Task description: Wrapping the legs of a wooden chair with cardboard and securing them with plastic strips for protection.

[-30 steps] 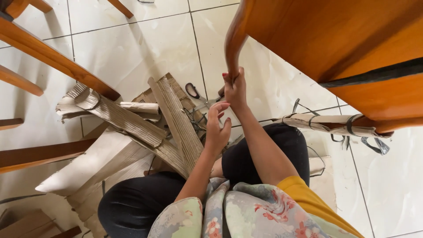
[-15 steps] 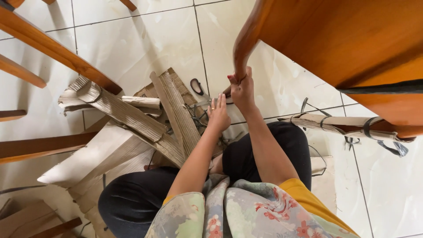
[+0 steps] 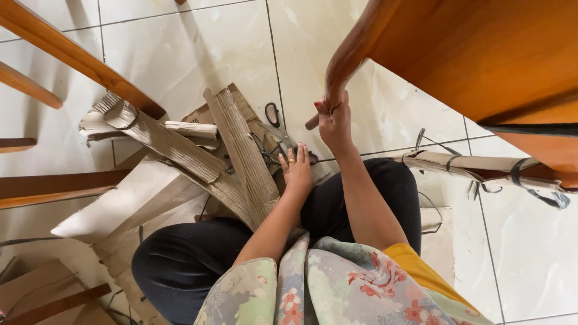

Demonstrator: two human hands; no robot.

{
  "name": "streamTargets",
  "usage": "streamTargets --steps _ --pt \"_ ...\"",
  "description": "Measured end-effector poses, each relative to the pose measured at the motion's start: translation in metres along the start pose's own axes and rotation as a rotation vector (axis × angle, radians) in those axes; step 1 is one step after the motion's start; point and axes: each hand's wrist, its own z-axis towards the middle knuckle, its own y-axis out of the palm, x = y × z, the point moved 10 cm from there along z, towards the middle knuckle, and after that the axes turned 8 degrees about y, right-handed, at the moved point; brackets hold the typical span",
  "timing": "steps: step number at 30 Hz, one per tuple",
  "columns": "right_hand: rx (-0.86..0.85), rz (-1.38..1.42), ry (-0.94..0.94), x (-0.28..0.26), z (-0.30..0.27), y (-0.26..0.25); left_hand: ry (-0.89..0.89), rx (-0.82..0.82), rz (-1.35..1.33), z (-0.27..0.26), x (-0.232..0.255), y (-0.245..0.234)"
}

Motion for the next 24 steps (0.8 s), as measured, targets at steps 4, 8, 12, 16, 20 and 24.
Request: streamTargets --steps 4,8,12,16,20,24 --pt "-0.005 0.005 -0.027 -0.004 -0.007 -0.004 0.008 -0.001 0.068 -0.02 0.0 -0.012" --pt "-0.062 0.008 0.006 -0.009 -0.019 -0.003 0.004 0.011 0.099 -0.021 0.002 -0.01" --pt "-0.074 0.004 -0.01 -0.002 -0.023 0.006 0.04 0.112 0.05 -0.027 0.002 -0.007" --pt "-0.076 0.005 0.038 -0.024 -0.03 0.009 0.088 0.19 -0.006 -0.043 -0.004 0.003" --pt "-0.074 -0.165 0.081 -0.006 -0.029 0.006 0.184 0.331 -0.099 -0.052 -0.012 0.014" --pt "-0.234 -0.725 0.112 0.024 -0.062 0.01 0.277 0.299 -0.081 -0.079 -0.015 0.001"
